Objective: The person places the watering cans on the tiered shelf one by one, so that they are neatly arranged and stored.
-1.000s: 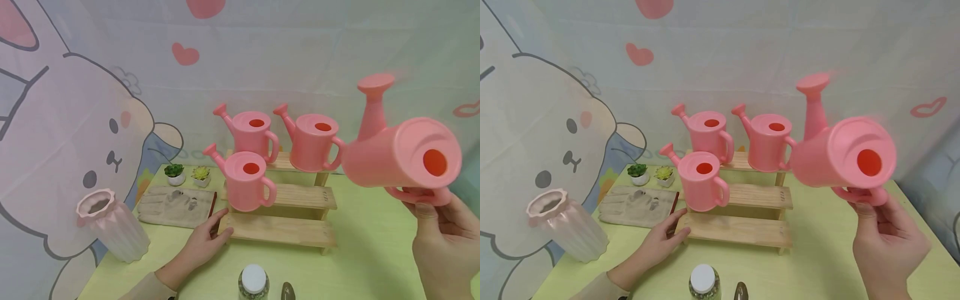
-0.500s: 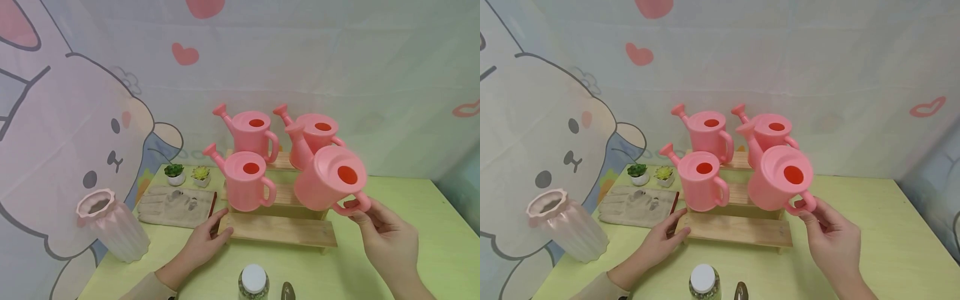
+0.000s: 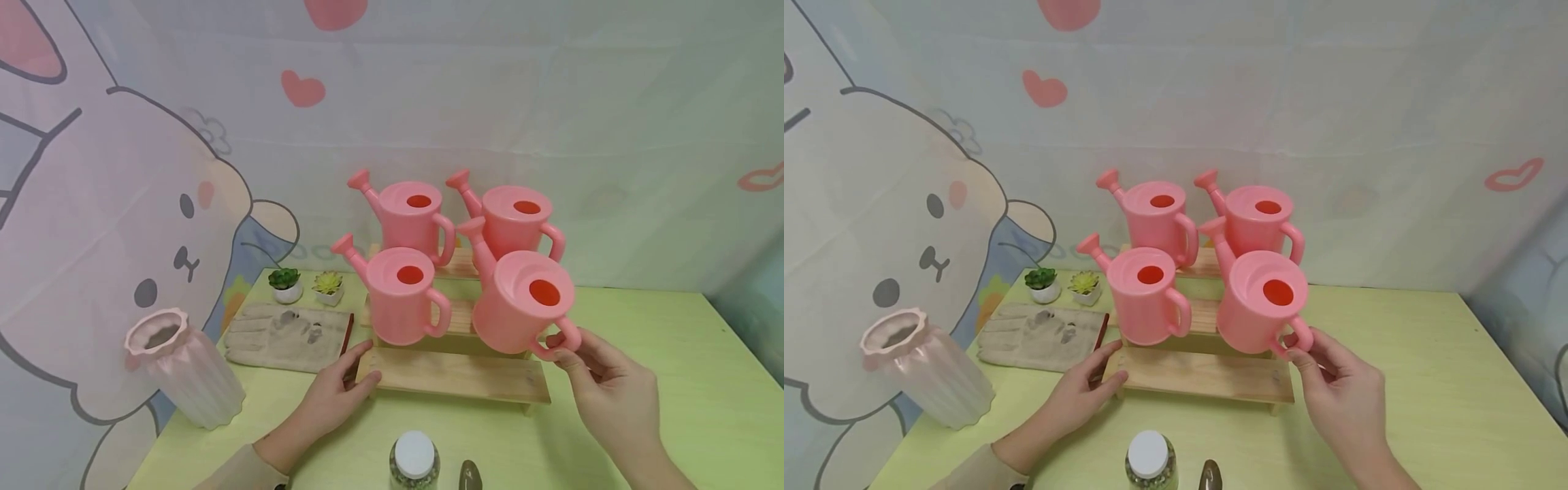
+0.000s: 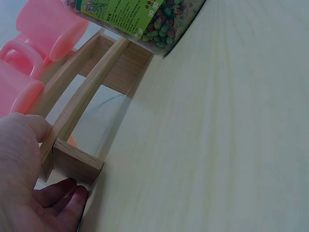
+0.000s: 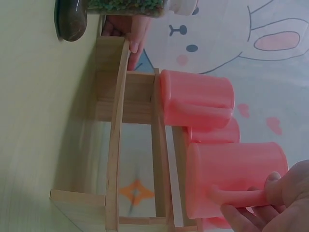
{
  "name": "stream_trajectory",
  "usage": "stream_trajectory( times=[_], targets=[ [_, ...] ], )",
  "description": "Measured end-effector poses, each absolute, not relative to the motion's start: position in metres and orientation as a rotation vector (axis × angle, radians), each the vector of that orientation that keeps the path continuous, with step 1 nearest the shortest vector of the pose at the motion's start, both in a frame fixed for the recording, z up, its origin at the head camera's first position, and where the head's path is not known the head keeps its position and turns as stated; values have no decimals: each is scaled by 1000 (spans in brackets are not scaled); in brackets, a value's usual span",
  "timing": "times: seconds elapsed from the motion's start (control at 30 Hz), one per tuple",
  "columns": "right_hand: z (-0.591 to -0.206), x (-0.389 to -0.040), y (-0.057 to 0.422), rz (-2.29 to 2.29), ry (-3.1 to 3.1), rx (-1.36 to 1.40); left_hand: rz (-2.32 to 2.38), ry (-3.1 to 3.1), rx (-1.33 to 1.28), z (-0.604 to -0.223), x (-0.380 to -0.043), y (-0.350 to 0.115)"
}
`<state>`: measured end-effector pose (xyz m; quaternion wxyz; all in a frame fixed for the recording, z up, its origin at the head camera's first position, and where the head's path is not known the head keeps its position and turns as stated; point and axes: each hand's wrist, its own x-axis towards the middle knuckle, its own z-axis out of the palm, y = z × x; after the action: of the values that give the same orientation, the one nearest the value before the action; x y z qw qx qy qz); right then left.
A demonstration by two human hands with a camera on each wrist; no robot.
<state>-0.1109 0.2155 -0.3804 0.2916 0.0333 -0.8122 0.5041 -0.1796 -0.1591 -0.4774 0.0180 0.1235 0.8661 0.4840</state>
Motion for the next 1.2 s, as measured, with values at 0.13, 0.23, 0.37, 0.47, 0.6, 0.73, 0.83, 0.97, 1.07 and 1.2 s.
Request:
stream_trajectory(
  times=[0.13, 0.23, 0.37, 0.47, 0.6, 0.73, 0.83, 0.97, 1.07, 1.2],
  targets=[
    [-381, -111, 215, 1319, -2191, 50, 1502, 2690, 383, -479, -180, -159],
    [-381, -112, 216, 1283, -2216, 36, 1509, 2686, 380, -480, -180, -159],
    [-384, -113, 217, 1231, -2261, 17, 1516, 2679, 383, -481, -181, -159],
    [-386, -115, 220, 1206, -2290, 8, 1517, 2680, 389, -480, -181, -160],
    [-387, -117, 222, 1199, -2293, 20, 1509, 2685, 393, -479, -180, -160],
    [-388, -119, 223, 1205, -2273, 32, 1498, 2695, 386, -479, -180, -160],
    [-389, -121, 224, 1206, -2265, 34, 1499, 2695, 373, -478, -180, -160],
    [-389, -122, 224, 1195, -2262, 40, 1499, 2690, 362, -478, -179, -160],
    [-389, -122, 224, 1191, -2264, 47, 1499, 2692, 363, -478, -179, -160],
    [-389, -121, 224, 1188, -2282, 74, 1499, 2698, 368, -479, -179, -159]
  ],
)
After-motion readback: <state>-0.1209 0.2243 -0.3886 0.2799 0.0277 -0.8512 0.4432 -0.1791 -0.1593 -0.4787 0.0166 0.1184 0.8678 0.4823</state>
